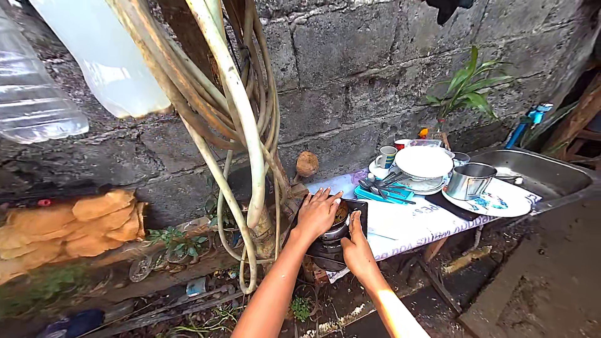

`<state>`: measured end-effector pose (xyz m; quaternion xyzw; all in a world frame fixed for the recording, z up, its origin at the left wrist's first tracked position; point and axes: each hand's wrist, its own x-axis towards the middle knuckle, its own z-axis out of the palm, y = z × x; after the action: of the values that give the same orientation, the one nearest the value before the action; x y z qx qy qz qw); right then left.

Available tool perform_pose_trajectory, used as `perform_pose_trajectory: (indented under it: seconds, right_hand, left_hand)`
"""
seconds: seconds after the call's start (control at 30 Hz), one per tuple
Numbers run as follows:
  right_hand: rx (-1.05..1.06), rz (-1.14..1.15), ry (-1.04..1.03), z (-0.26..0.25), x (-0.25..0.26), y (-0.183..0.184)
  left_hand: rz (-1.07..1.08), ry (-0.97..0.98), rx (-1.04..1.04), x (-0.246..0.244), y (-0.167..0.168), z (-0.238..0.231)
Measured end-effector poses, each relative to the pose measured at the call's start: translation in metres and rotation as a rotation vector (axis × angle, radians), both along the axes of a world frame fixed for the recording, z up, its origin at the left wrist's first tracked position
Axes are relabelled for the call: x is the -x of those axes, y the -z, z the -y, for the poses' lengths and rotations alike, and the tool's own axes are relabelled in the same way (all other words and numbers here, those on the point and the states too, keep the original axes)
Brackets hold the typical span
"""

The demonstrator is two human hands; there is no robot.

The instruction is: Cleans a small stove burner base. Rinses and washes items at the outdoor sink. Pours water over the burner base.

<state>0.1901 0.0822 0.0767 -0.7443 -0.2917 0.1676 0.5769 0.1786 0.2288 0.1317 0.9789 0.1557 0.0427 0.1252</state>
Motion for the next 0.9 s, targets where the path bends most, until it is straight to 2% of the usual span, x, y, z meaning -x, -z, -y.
perform_pose_trajectory:
  seconds: [0.1, 0.2, 0.33, 0.43, 0.53, 0.7, 0.9]
  right_hand:
    - [0.029, 0.016, 0.001, -0.003, 0.006, -0.004]
    - [-0.143, -0.066, 0.059, -0.005, 0.001, 0.003]
    - [-0.111, -0.056, 0.007, -0.005, 0.002, 0.001]
    - [-0.241, -0.115, 0.088, -0.007, -0.004, 0.008]
    - [-0.054, -0.047, 0.023, -0.005, -0.006, 0.003]
    - [0.118, 0.056, 0.002, 0.000, -0.004, -0.008]
    - [0.158, 0.054, 0.022, 0.000, -0.003, -0.007]
  left_hand:
    - [-0.017, 0.001, -0.005, 0.000, -0.001, -0.001]
    - [-0.001, 0.006, 0.007, 0.000, 0.001, -0.003]
    - [-0.001, 0.006, 0.018, 0.001, 0.000, -0.004]
    - [0.002, 0.012, 0.011, 0.000, 0.001, -0.006]
    - [-0.010, 0.017, 0.000, -0.001, 0.001, -0.005]
    - [-0.015, 0.015, -0.007, -0.002, 0.000, -0.004]
    - [-0.014, 0.016, -0.010, -0.001, -0.001, -0.002]
